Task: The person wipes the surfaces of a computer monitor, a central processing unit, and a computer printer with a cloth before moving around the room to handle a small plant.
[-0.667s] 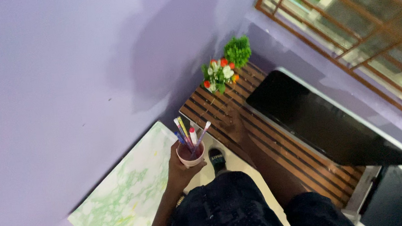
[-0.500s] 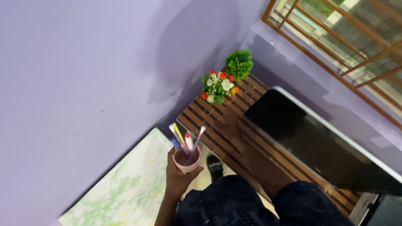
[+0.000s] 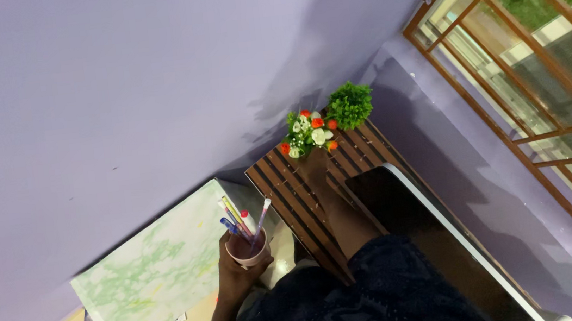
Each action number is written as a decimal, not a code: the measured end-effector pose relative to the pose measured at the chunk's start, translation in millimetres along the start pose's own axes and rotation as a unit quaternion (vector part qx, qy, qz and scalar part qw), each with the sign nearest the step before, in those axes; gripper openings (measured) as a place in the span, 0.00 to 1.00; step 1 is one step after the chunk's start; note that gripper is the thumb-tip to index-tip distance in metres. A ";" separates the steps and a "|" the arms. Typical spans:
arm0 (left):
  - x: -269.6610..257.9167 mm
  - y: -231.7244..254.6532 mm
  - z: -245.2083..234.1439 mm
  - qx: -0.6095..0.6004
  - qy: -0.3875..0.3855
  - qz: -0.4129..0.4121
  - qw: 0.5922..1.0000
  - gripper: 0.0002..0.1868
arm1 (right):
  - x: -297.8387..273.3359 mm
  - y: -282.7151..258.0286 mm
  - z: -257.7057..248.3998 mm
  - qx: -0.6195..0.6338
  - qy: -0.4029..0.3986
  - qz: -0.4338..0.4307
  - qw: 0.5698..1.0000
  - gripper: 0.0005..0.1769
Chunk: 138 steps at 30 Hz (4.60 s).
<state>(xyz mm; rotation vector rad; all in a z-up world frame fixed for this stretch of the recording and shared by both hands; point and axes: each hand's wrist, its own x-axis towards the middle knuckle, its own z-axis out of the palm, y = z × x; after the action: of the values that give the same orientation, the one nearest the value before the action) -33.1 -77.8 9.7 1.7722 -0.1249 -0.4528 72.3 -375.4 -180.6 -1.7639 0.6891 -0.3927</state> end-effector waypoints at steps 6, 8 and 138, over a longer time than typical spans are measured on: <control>-0.2 -3.3 -9.0 -0.011 -0.033 0.058 0.998 0.50 | -29.8 4.1 -1.7 -0.020 -0.039 -0.011 0.999 0.37; -1.9 -7.5 -17.2 -0.032 -0.043 0.096 0.994 0.48 | -60.4 4.6 -5.7 -0.031 -0.052 -0.027 0.998 0.36; 175.8 -198.5 79.4 0.005 -0.115 0.068 0.991 0.50 | -102.1 -31.9 21.2 -0.219 0.088 -0.100 0.966 0.20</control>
<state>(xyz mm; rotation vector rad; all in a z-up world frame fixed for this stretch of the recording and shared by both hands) 68.3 -156.4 -235.6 1.7039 -0.4074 -0.5573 13.9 -289.2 -148.3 -2.2492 0.7669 -0.5734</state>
